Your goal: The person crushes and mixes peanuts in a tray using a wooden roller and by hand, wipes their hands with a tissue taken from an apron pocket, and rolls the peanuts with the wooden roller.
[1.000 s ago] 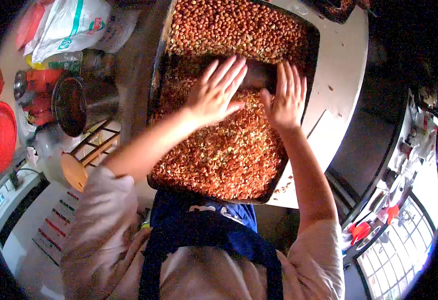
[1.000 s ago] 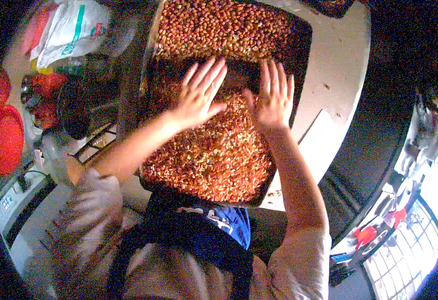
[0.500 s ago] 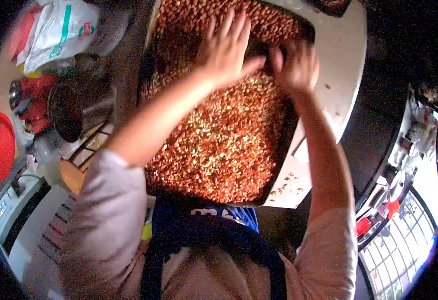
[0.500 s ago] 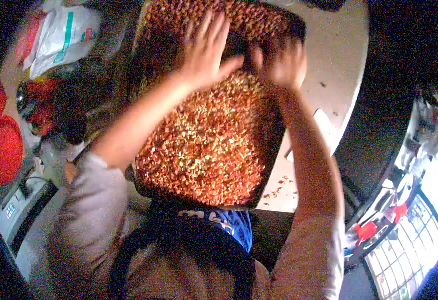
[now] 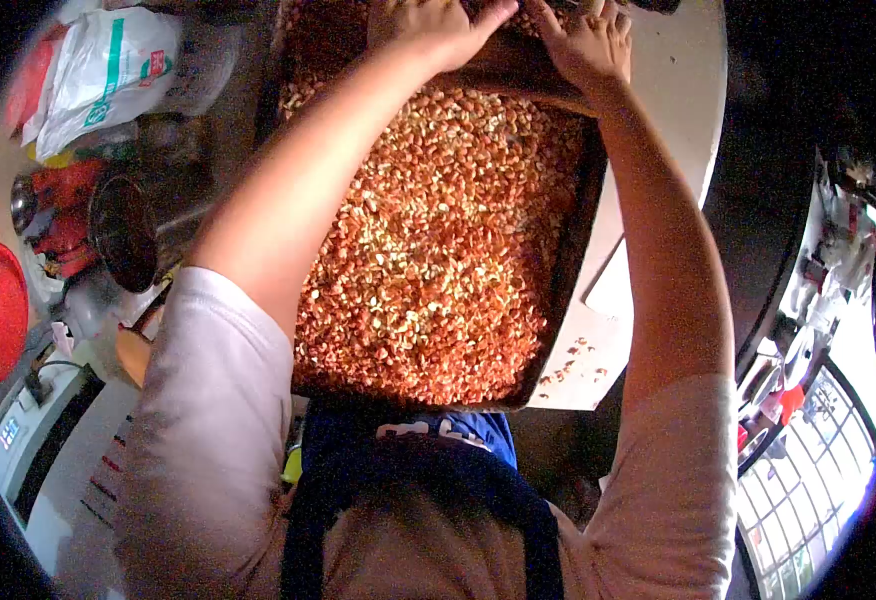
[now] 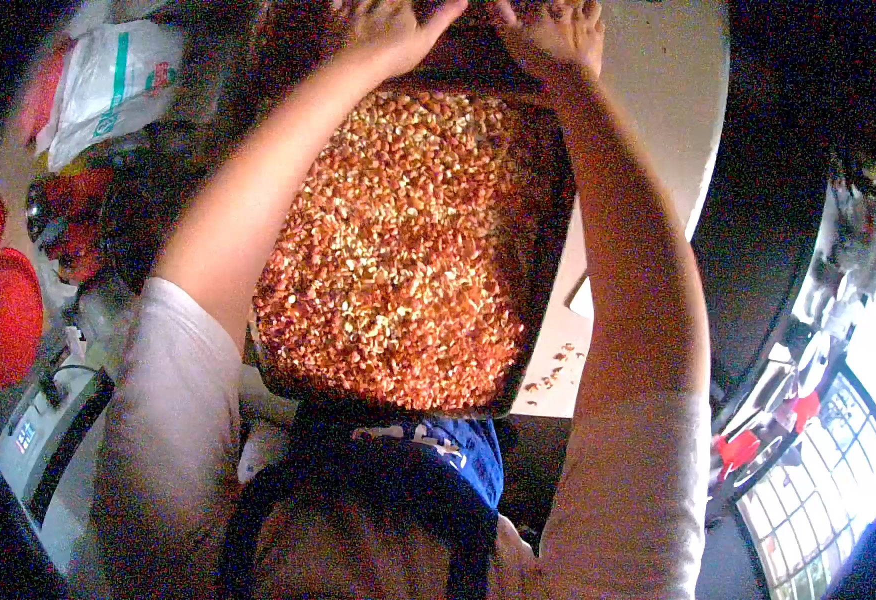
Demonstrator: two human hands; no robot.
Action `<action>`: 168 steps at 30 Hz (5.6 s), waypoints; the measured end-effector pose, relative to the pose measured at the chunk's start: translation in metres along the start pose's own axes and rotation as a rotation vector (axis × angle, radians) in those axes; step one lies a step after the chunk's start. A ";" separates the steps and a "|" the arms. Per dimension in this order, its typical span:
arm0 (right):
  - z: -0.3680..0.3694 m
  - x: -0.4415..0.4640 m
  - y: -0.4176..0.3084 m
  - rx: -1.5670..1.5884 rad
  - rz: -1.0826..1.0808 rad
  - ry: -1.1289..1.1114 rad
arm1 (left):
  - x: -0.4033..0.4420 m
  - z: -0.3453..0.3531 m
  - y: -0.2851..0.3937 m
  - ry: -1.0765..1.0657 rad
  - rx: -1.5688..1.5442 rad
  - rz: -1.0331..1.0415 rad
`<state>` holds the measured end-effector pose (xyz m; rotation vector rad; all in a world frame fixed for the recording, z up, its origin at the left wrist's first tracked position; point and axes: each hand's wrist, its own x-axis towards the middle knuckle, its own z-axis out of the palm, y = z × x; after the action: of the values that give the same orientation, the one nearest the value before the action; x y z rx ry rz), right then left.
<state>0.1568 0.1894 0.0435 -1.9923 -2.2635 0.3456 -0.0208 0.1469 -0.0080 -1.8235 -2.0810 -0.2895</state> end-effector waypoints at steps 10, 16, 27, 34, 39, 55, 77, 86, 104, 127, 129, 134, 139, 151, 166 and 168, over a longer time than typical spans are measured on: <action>0.020 -0.129 0.045 -0.176 -0.446 -0.013 | -0.143 -0.075 -0.010 -0.298 -0.299 0.243; -0.007 -0.090 -0.034 -0.234 -0.543 -0.135 | -0.082 -0.097 -0.082 -0.427 -0.342 0.247; 0.058 -0.035 -0.097 -0.182 -0.591 0.448 | -0.070 -0.029 -0.139 -0.059 -0.408 -0.012; 0.031 -0.006 -0.118 -0.178 -0.362 0.276 | -0.015 -0.007 -0.160 -0.185 -0.207 0.088; 0.053 -0.121 -0.086 -0.064 -0.597 0.262 | -0.130 -0.059 -0.160 -0.195 -0.474 0.261; 0.055 -0.004 -0.074 -0.218 -0.360 0.181 | -0.009 -0.039 -0.125 -0.566 -0.239 0.005; 0.013 -0.144 0.028 -0.002 -0.516 0.184 | -0.124 -0.076 -0.039 -0.152 -0.335 0.472; 0.011 0.047 0.025 -0.096 -0.334 0.196 | 0.037 -0.020 -0.022 -0.355 -0.309 0.097; 0.029 0.030 0.041 -0.138 -0.212 -0.004 | 0.021 -0.040 -0.011 -0.566 -0.285 0.063; 0.048 -0.049 0.046 -0.221 -0.628 0.570 | -0.065 -0.032 -0.026 -0.019 -0.542 0.288; 0.016 -0.081 0.032 -0.104 -0.635 0.318 | -0.082 -0.057 -0.032 -0.287 -0.276 0.409; -0.022 -0.050 -0.026 -0.221 -0.402 -0.265 | -0.040 -0.057 -0.048 -0.483 -0.305 0.342; 0.028 -0.083 -0.077 -0.135 -0.615 0.018 | -0.081 -0.089 -0.131 -0.450 -0.301 0.215; 0.015 0.029 -0.123 -0.099 -0.321 0.110 | 0.029 -0.006 -0.160 -0.326 -0.247 -0.136; 0.027 -0.019 -0.098 -0.225 -0.246 -0.006 | 0.000 -0.033 -0.120 -0.656 -0.178 -0.025; 0.047 -0.064 -0.073 -0.194 -0.375 0.036 | -0.041 -0.062 -0.113 -0.471 -0.221 0.132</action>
<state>0.0844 0.1130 0.0201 -1.5775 -2.6626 0.0556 -0.1194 0.0694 0.0414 -2.3346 -2.2843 -0.0558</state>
